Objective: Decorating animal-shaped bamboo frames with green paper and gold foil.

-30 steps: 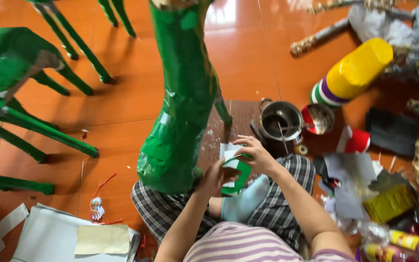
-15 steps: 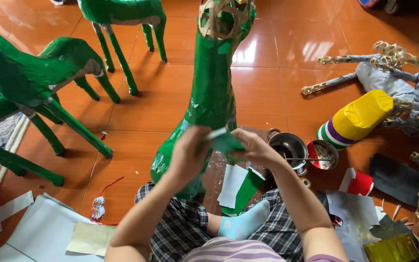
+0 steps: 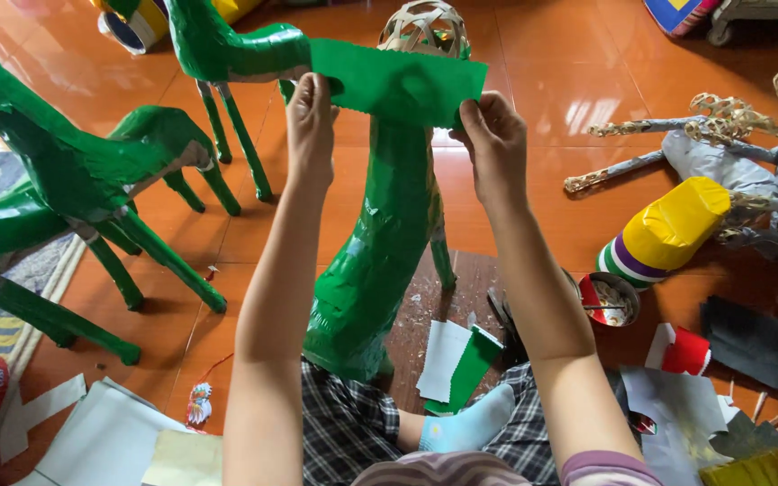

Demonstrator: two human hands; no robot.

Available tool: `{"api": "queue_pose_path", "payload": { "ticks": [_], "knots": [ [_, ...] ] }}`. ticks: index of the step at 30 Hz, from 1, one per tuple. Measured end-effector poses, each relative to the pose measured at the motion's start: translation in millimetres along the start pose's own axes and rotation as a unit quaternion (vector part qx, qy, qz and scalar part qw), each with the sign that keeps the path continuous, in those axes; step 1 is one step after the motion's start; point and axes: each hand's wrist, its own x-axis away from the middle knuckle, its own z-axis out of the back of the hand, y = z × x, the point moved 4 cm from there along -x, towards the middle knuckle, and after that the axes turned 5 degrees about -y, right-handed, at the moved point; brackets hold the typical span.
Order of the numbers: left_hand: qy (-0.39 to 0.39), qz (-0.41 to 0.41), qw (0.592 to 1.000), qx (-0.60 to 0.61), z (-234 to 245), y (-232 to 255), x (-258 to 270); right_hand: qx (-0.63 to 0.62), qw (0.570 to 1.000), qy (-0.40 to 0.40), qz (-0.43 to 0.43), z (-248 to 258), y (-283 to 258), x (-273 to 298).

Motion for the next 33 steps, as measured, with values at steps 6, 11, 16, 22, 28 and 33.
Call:
{"api": "queue_pose_path", "payload": {
  "ticks": [6,11,16,22,28,33],
  "knots": [
    [0.005,-0.059,0.996,-0.066,-13.7,-38.9,-29.0,-0.050,0.998,0.039,-0.004,3.6,35.6,-5.9],
    [-0.021,-0.087,0.996,-0.017,-13.5,-54.3,-32.6,0.004,0.997,0.065,0.047,1.1,44.4,-1.2],
    [-0.047,-0.092,0.995,0.004,-16.2,-54.9,-32.7,-0.026,0.994,0.095,0.050,-8.1,42.3,-1.0],
    [-0.085,-0.030,0.994,0.058,-26.0,-62.2,-29.7,-0.016,0.993,0.113,0.031,-14.3,44.7,0.9],
    [-0.049,-0.062,0.995,-0.060,-32.1,-43.6,-31.6,-0.111,0.991,0.075,-0.027,-9.0,64.6,-7.9],
    [-0.051,-0.061,0.995,-0.058,-35.2,-44.2,-35.2,-0.127,0.989,0.073,-0.039,-11.2,70.0,-13.3]
  ]
}}
